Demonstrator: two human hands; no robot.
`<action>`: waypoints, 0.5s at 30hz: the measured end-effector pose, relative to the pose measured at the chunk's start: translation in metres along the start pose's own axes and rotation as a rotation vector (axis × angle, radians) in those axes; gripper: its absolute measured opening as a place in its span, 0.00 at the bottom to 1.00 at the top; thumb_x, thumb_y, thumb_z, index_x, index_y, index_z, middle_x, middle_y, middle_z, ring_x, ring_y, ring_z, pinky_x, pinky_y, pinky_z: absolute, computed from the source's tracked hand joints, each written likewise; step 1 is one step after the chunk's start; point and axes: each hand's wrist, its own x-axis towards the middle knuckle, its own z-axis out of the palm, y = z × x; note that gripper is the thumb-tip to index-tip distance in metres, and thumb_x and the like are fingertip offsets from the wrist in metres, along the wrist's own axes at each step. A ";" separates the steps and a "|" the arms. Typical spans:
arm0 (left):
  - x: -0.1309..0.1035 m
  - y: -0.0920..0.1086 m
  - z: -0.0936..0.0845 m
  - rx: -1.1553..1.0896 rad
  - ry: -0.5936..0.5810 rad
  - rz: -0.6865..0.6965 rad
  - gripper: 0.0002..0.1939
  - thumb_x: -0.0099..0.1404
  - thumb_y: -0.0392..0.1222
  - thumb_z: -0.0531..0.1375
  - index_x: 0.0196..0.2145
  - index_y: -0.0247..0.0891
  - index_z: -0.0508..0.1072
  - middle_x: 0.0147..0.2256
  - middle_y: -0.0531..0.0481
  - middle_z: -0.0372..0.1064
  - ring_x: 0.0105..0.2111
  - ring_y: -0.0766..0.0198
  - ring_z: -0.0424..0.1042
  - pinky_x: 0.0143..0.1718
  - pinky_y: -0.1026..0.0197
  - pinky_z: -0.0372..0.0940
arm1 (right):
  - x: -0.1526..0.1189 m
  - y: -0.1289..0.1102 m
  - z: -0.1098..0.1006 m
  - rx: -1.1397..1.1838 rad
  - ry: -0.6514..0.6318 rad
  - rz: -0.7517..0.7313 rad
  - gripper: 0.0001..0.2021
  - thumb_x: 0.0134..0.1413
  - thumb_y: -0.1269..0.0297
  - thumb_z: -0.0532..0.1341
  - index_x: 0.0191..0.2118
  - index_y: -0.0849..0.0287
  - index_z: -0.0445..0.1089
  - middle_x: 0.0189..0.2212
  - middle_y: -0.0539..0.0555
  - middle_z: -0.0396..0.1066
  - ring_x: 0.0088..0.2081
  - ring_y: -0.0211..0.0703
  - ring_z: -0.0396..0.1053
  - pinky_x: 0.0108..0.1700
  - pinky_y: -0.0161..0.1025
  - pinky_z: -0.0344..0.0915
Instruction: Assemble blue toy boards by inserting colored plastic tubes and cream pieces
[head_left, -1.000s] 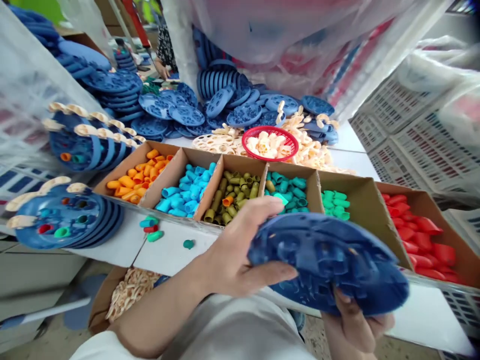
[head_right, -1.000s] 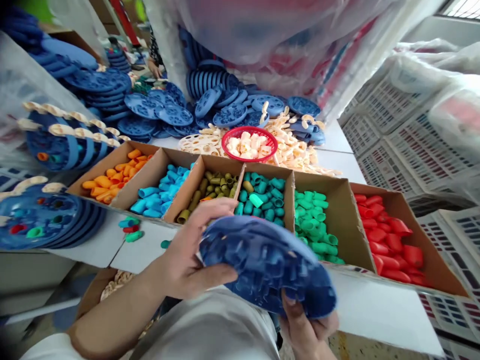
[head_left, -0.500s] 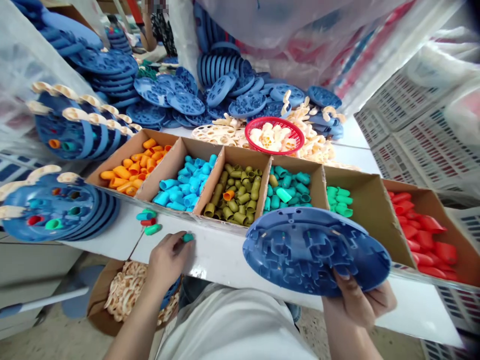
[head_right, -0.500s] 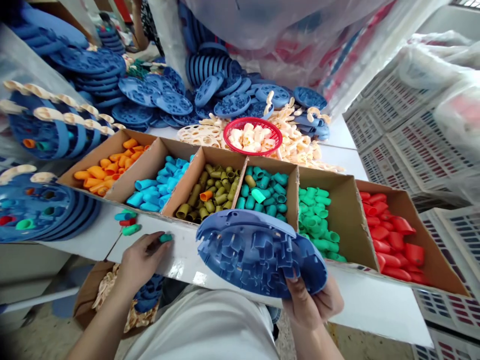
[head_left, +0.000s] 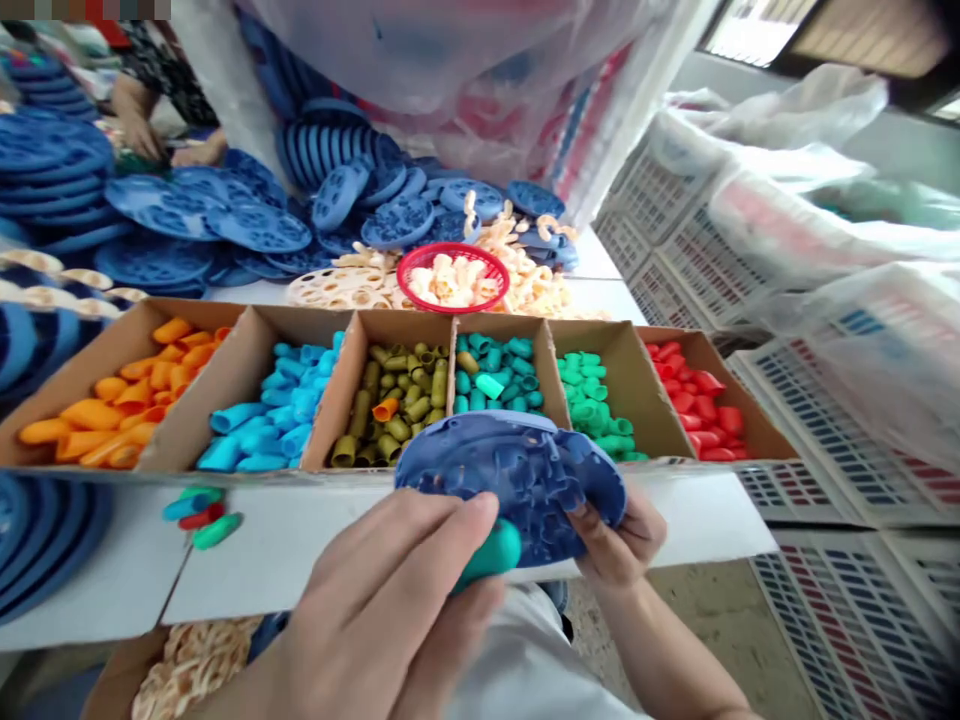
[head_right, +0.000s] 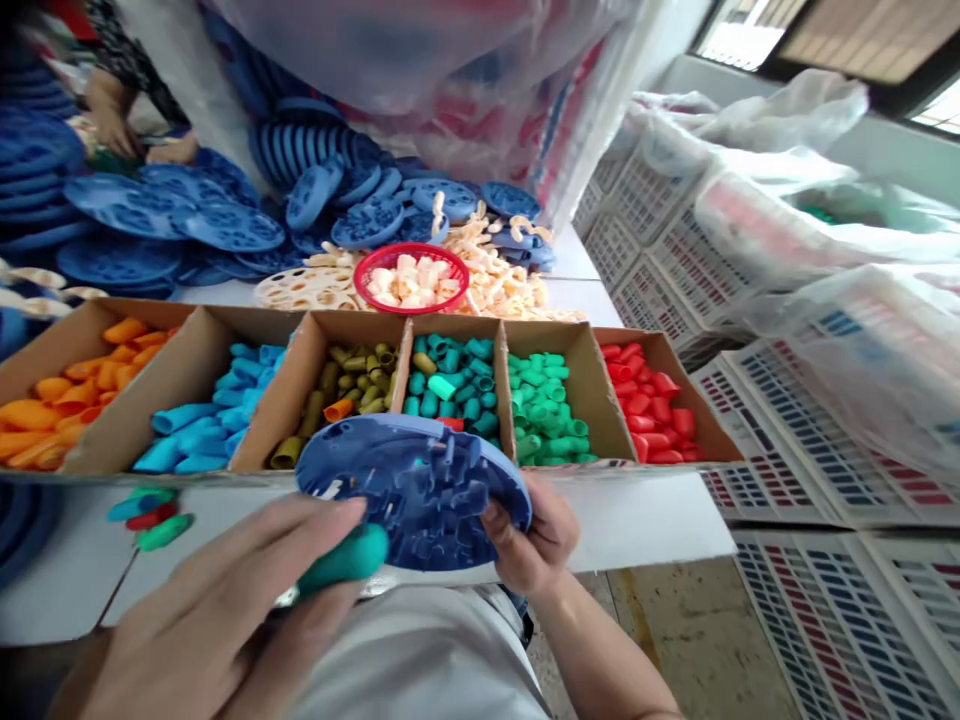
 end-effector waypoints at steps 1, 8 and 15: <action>0.011 0.005 0.007 0.011 0.007 0.078 0.09 0.79 0.46 0.54 0.47 0.41 0.71 0.36 0.51 0.81 0.35 0.64 0.82 0.39 0.64 0.76 | 0.000 -0.001 0.001 -0.005 -0.010 0.006 0.05 0.61 0.60 0.69 0.39 0.53 0.80 0.24 0.47 0.74 0.23 0.39 0.69 0.26 0.35 0.68; 0.044 -0.007 0.044 0.144 0.113 0.275 0.13 0.71 0.46 0.66 0.33 0.38 0.68 0.20 0.55 0.68 0.19 0.64 0.70 0.23 0.58 0.64 | 0.003 -0.009 0.007 0.011 -0.057 0.019 0.06 0.62 0.63 0.67 0.43 0.52 0.80 0.28 0.46 0.77 0.24 0.38 0.72 0.27 0.32 0.68; 0.043 -0.020 0.041 0.160 0.247 0.140 0.17 0.67 0.41 0.68 0.51 0.41 0.72 0.42 0.41 0.72 0.44 0.48 0.74 0.43 0.45 0.71 | -0.003 -0.008 0.004 0.052 -0.028 0.040 0.06 0.65 0.60 0.66 0.44 0.52 0.80 0.27 0.48 0.76 0.24 0.39 0.71 0.27 0.34 0.67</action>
